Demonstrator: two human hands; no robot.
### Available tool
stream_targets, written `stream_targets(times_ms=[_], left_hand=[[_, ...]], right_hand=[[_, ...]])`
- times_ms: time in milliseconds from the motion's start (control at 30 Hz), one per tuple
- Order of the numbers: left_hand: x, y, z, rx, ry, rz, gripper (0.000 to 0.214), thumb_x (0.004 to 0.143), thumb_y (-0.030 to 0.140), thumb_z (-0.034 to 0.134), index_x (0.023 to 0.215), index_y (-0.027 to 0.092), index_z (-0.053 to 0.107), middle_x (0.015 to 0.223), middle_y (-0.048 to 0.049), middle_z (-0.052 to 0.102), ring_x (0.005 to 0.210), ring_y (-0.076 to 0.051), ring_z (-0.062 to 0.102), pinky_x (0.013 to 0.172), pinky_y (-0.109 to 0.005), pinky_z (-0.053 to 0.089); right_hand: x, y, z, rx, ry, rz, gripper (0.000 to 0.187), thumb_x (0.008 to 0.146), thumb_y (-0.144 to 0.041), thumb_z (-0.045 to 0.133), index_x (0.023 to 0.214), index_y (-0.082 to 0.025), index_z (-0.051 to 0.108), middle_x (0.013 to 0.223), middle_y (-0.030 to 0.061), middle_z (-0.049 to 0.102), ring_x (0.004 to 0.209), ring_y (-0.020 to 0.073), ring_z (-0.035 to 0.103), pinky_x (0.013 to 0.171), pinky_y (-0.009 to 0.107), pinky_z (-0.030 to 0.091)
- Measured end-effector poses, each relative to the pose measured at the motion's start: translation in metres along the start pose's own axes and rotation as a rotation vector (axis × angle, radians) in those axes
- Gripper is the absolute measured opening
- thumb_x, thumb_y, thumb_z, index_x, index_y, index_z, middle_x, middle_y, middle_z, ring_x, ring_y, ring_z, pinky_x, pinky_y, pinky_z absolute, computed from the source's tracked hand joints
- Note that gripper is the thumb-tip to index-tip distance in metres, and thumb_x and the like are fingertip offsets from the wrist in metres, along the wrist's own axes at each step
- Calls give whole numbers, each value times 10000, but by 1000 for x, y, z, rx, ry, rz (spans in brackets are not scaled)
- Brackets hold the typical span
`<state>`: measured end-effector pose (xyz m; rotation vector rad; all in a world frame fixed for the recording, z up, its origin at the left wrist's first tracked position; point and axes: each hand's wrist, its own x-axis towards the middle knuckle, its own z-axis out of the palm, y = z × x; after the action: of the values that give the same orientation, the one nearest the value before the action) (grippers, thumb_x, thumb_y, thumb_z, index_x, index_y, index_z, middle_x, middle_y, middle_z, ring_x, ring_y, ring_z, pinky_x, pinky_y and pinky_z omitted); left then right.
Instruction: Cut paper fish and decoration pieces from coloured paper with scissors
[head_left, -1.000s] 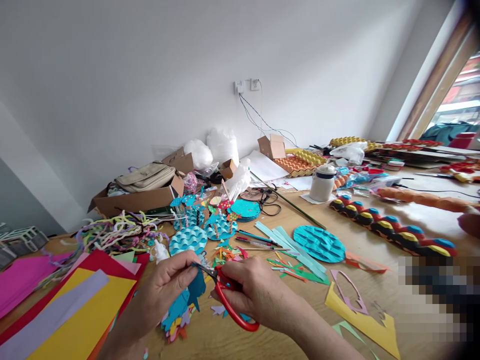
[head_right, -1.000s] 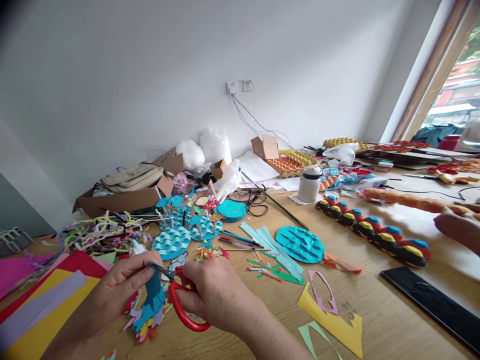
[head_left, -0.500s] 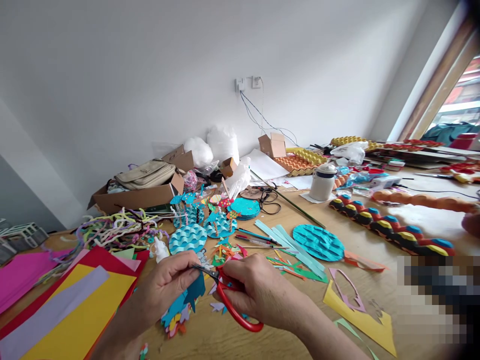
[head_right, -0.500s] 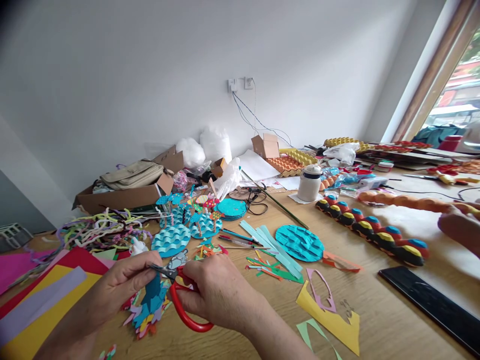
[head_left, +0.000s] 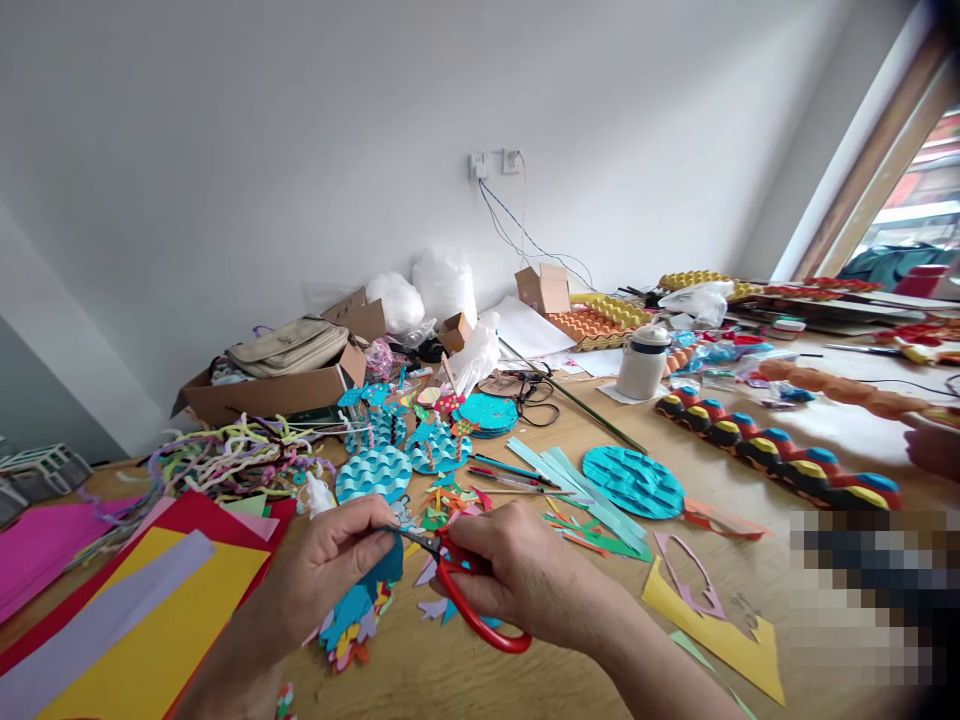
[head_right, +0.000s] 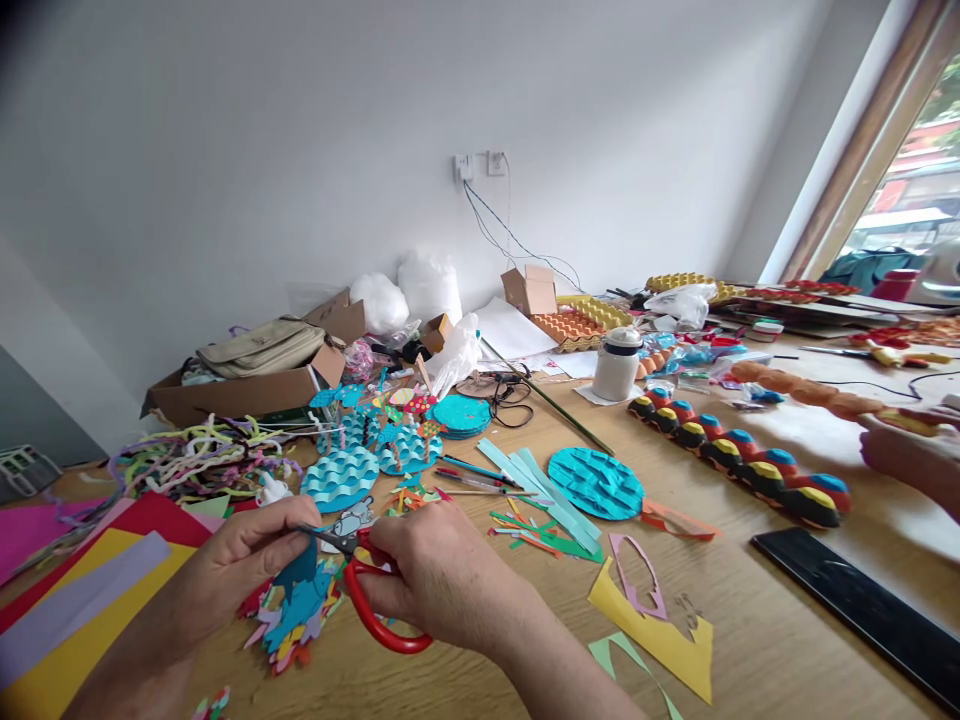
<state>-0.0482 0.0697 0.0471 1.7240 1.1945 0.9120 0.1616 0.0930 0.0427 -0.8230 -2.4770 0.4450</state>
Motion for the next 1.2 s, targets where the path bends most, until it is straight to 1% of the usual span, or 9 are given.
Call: stream_targets(times_ms=[300,400,500,600,700,767,867,967,1200], left_hand=[[0,-2,-1,-2,7,-19,224,792,341,491,661,182,578,600,28,459,567,-117,409,525,-202,339],[0,-3,0,-8,15,-37,225,781,353,502,657,180,576,603,31,463,571,-114,407,524,-199,334],[0,-2,2,1,71,-68,213,767,363,517,662,186,572,576,45,443,546,-107,392,504,-195,323],[2,1,6,-13,170,-102,190,741,372,537,695,193,580,569,52,440,524,-105,392,477,-191,322],[5,3,14,-52,233,-106,184,713,369,555,679,188,554,570,50,431,514,-103,390,460,-188,325],[8,3,20,-67,249,-101,175,700,353,566,655,189,524,568,52,422,515,-100,382,456,-184,319],[10,3,28,-63,239,-84,165,699,341,563,653,194,505,578,53,419,534,-105,382,469,-188,325],[11,1,32,-43,221,-59,153,719,336,537,658,200,501,589,53,408,561,-115,390,507,-201,343],[13,-4,31,-43,209,-82,88,705,280,535,672,198,525,613,40,460,585,-128,426,531,-213,361]], right_hand=[[-1,2,-1,-18,9,10,188,769,-262,525,616,-153,522,496,-63,303,439,54,198,425,206,150],[-1,5,-2,26,17,27,200,767,-254,524,599,-149,501,497,-62,308,449,53,218,434,205,167],[1,8,-2,207,68,117,267,772,-293,528,566,-148,440,513,-56,332,479,55,263,448,194,199],[6,10,1,565,125,256,292,754,-380,551,612,-158,427,558,-52,379,508,60,315,454,180,245],[12,8,9,943,138,348,346,620,-408,676,708,-163,448,600,-55,429,525,67,375,466,179,300],[16,4,16,1104,137,381,392,550,-381,724,721,-163,447,621,-51,470,530,69,407,477,184,327],[19,-3,27,1205,158,408,378,515,-310,738,709,-163,450,639,-52,503,522,61,422,480,182,336],[21,-5,35,1229,190,416,318,519,-223,712,690,-164,451,587,-78,462,495,49,399,470,174,321],[23,0,39,1283,126,432,259,497,-99,622,677,-160,445,538,-92,458,478,48,394,441,163,297]])
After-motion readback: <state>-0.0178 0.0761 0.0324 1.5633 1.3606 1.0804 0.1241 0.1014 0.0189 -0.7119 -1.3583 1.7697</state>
